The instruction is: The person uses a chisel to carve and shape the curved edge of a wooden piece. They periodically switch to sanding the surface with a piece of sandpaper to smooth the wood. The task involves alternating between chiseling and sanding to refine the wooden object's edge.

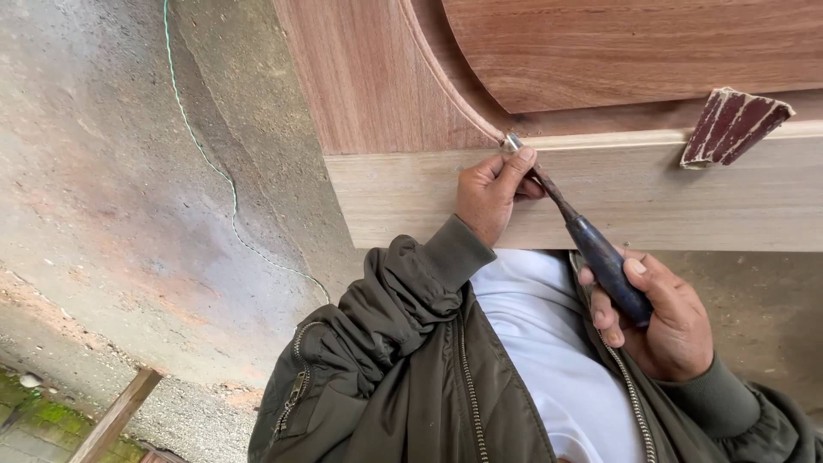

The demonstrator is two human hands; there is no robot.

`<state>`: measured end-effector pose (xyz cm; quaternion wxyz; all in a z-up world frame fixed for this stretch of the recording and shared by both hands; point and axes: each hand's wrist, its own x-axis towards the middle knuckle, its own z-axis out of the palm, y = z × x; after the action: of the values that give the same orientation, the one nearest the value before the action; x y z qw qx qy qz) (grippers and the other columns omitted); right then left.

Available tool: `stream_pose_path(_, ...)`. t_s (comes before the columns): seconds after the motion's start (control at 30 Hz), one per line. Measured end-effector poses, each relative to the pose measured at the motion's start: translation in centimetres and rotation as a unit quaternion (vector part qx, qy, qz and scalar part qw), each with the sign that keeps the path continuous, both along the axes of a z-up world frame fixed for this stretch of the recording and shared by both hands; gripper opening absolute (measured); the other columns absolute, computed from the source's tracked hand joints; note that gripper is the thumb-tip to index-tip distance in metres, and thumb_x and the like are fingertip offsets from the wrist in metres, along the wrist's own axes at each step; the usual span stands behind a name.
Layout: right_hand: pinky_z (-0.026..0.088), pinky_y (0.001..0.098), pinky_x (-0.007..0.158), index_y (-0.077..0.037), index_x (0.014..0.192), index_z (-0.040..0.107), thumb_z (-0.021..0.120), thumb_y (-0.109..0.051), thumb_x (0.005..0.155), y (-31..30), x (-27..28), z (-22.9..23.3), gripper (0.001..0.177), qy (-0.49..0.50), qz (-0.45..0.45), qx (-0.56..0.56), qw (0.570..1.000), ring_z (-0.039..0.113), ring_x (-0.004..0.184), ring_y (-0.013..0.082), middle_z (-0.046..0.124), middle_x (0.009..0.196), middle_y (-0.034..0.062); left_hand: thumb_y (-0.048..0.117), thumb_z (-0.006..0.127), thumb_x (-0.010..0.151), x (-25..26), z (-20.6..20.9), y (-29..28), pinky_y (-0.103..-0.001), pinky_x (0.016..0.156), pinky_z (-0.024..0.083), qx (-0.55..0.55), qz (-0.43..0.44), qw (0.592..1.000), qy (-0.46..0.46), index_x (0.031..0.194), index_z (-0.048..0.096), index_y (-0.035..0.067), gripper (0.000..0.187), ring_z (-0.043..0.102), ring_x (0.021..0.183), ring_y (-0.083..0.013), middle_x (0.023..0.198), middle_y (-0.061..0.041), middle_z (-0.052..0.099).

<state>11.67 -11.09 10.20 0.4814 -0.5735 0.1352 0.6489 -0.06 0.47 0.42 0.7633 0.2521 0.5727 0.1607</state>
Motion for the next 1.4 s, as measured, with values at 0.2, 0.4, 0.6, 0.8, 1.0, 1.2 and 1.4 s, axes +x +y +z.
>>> stream_pose_path(0.2,0.038,0.0214,0.031,0.002,0.101,0.048,0.04,-0.007,0.084,-0.4,1.1,0.9,0.021,-0.085,-0.004,0.051,0.995,0.048,0.038,0.0214,0.053,0.08,0.0296,0.024,0.047,0.081,-2.3,1.2,2.4,-0.024,0.054,0.049,0.263,-0.2,0.94,0.082,0.076,0.051,0.008,0.017,0.051,0.06,-0.0123,0.069,-0.004,0.053)
stream_pose_path(0.4,0.035,0.0252,0.03,0.008,0.102,0.046,0.04,-0.001,0.082,0.8,2.1,1.8,0.022,-0.167,0.112,-0.043,0.979,0.046,0.043,0.0245,0.054,0.082,0.0273,0.013,0.06,0.076,-2.9,-0.5,5.5,-0.031,0.065,0.038,0.611,-0.397,0.652,0.21,0.087,0.054,0.005,0.015,0.039,0.074,-0.0194,0.077,-0.005,0.042)
stream_pose_path(0.6,0.035,0.0259,0.031,0.008,0.103,0.046,0.04,0.0,0.083,0.8,2.2,1.9,0.023,-0.172,0.12,-0.054,0.976,0.046,0.043,0.0248,0.055,0.083,0.0269,-0.006,0.043,0.07,-0.8,-0.6,5.8,-0.028,0.052,0.03,0.707,-0.446,0.502,0.223,0.062,0.043,0.008,0.016,0.035,0.065,-0.019,0.064,-0.004,0.038)
stream_pose_path(0.8,0.035,0.0244,0.032,0.009,0.103,0.044,0.039,0.0,0.083,0.1,2.5,1.9,0.023,-0.182,0.081,-0.023,0.98,0.046,0.044,0.0254,0.053,0.083,0.0288,0.012,0.033,0.084,-1.0,-1.8,8.6,-0.023,0.054,0.034,0.611,-0.569,0.429,0.344,0.072,0.044,0.014,0.016,0.034,0.059,-0.0126,0.065,0.0,0.036)
stream_pose_path(1.0,0.033,0.0263,0.029,0.01,0.103,0.046,0.04,0.0,0.082,0.8,2.7,1.8,0.024,-0.175,0.114,-0.039,0.977,0.044,0.04,0.0244,0.055,0.079,0.0264,0.018,0.05,0.082,-2.0,-0.9,7.9,-0.025,0.051,0.037,0.661,-0.516,0.499,0.217,0.071,0.052,0.01,0.014,0.039,0.062,-0.0142,0.068,-0.002,0.042)
stream_pose_path(1.2,0.034,0.026,0.029,0.01,0.097,0.049,0.04,-0.001,0.083,1.4,2.3,1.2,0.02,-0.14,0.141,-0.041,0.979,0.042,0.037,0.0233,0.056,0.073,0.0232,-0.007,0.05,0.069,-1.9,0.5,7.7,-0.028,0.059,0.037,0.665,-0.471,0.559,0.153,0.066,0.05,0.003,0.01,0.036,0.065,-0.0196,0.07,-0.007,0.039)
stream_pose_path(1.4,0.032,0.0253,0.029,0.009,0.096,0.049,0.039,-0.001,0.083,1.3,1.7,0.8,0.019,-0.118,0.121,-0.016,0.985,0.039,0.032,0.0233,0.054,0.068,0.024,0.005,0.053,0.076,-3.3,0.4,4.8,-0.024,0.055,0.044,0.529,-0.439,0.705,0.174,0.069,0.046,0.006,0.011,0.04,0.06,-0.014,0.068,-0.004,0.04)
